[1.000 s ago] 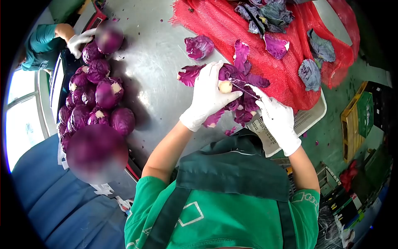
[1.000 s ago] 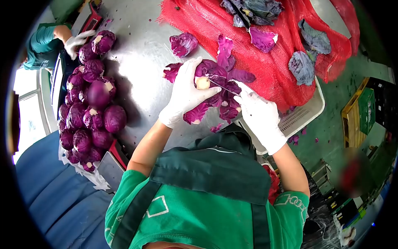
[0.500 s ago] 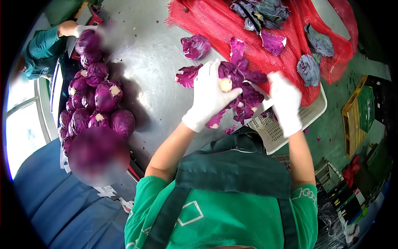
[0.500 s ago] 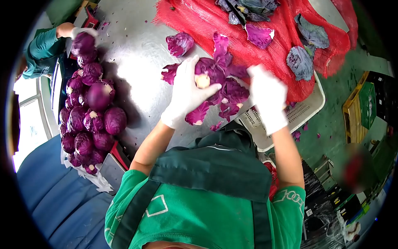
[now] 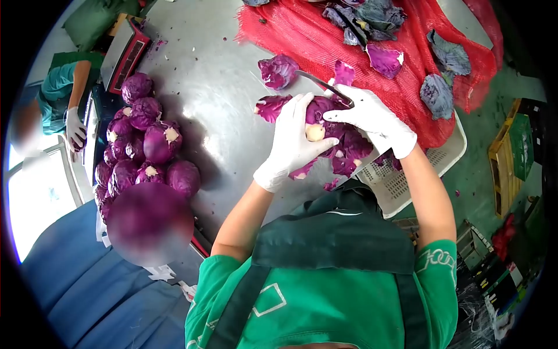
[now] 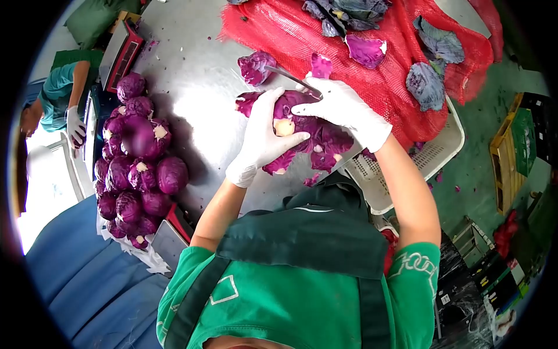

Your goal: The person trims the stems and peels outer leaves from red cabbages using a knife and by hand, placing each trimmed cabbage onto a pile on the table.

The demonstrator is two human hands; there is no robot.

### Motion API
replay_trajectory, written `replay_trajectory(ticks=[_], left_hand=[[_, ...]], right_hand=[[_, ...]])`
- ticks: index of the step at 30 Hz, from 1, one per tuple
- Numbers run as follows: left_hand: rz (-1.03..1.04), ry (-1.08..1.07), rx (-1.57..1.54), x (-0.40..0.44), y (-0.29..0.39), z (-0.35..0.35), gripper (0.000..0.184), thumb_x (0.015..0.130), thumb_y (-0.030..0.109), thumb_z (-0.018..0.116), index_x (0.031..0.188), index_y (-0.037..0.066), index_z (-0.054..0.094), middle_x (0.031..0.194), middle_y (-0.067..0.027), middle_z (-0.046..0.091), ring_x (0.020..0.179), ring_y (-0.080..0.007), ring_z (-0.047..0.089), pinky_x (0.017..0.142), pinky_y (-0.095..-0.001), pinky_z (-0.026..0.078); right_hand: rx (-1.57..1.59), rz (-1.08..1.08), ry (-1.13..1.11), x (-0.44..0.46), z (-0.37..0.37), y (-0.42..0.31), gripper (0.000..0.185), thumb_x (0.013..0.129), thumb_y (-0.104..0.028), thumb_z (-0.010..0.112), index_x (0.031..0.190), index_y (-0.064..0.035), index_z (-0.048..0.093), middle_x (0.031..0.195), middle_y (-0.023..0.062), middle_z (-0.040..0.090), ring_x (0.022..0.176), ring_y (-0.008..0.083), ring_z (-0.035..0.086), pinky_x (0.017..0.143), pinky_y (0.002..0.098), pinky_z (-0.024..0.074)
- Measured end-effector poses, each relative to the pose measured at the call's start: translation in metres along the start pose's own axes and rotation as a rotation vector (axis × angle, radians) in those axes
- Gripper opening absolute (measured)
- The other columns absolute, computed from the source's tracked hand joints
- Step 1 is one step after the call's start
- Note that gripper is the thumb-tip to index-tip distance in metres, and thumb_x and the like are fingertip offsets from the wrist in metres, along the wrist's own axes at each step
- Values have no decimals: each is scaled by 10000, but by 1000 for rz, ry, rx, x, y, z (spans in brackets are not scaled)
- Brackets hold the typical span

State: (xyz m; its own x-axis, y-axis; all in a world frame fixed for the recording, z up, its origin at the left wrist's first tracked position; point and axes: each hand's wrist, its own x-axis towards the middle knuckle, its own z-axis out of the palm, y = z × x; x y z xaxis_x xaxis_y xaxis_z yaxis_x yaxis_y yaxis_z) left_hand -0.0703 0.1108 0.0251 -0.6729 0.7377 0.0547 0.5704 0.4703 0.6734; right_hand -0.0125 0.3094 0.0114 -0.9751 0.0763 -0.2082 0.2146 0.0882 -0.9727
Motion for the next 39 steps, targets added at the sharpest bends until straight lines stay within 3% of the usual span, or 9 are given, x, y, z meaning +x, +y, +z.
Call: replay_trajectory(ticks=[6, 18, 22, 26, 28, 31, 34, 36, 39], left_hand=[[25, -36, -50, 5, 2, 0, 924, 623, 330, 877, 1350, -12, 420, 1334, -216, 480, 1276, -393, 440, 1083, -480, 344], [26, 6, 35, 5, 6, 6, 932, 647, 339, 871, 1369, -15, 401, 1342, -237, 459, 1261, -405, 439, 1075, -482, 350], [-28, 0, -65, -3, 3, 0, 943, 620, 274, 894, 1379, 10, 400, 1363, -209, 455, 1298, -386, 419, 1100, -464, 347], [-88, -20, -117, -8, -3, -11, 964, 632, 269, 900, 1426, 63, 394, 1411, -203, 423, 1340, -380, 390, 1116, -462, 348], [-99, -54, -138, -9, -7, -16, 968, 635, 271, 903, 1440, 85, 397, 1425, -201, 413, 1358, -375, 377, 1124, -462, 346], [-73, -140, -227, -10, -20, -24, 947, 633, 288, 907, 1431, 107, 431, 1444, -189, 398, 1383, -357, 361, 1138, -462, 336], [-16, -144, -228, -14, -29, -28, 955, 627, 273, 908, 1433, 103, 425, 1443, -187, 400, 1371, -357, 378, 1139, -457, 335], [-129, -123, -372, -17, -28, -21, 987, 619, 244, 913, 1437, 70, 389, 1426, -180, 417, 1341, -344, 408, 1134, -445, 339], [-162, -121, -352, -15, -25, -20, 995, 618, 251, 917, 1435, 64, 381, 1420, -167, 423, 1334, -344, 406, 1131, -444, 337]], right_hand=[[-748, -230, 25, -13, -7, -18, 419, 885, -392, 653, 1136, -56, 671, 976, 169, 698, 822, 358, 677, 755, 419, 542], [-1021, -310, 142, 20, -21, 11, 251, 939, -185, 584, 1118, -36, 679, 941, 162, 715, 795, 310, 695, 692, 404, 571], [-358, 64, 150, 23, -25, 6, 433, 932, -426, 599, 1060, -25, 702, 912, 164, 718, 820, 316, 698, 772, 412, 551], [-495, -6, 97, -11, 10, -7, 868, 812, -634, 665, 1392, -11, 493, 1353, 239, 553, 1254, 356, 544, 1053, 410, 432], [-326, 38, 139, -7, 14, -2, 627, 851, -317, 763, 1358, -25, 537, 1274, 181, 620, 1204, 237, 583, 1037, 339, 437], [72, 316, -29, -7, -2, -19, 413, 915, -148, 690, 1294, -12, 600, 1080, 66, 678, 973, 101, 597, 863, 254, 492], [-73, 247, 7, -14, 3, -27, 463, 894, -234, 718, 1282, -8, 606, 1107, 106, 683, 1000, 137, 618, 886, 285, 492], [-594, -64, 164, -18, 20, -22, 771, 840, -579, 654, 1245, 72, 576, 1165, 249, 647, 1098, 382, 624, 970, 417, 477], [-605, -18, 151, -10, 21, -26, 715, 841, -502, 679, 1246, 76, 564, 1152, 245, 647, 1084, 367, 633, 961, 413, 490]])
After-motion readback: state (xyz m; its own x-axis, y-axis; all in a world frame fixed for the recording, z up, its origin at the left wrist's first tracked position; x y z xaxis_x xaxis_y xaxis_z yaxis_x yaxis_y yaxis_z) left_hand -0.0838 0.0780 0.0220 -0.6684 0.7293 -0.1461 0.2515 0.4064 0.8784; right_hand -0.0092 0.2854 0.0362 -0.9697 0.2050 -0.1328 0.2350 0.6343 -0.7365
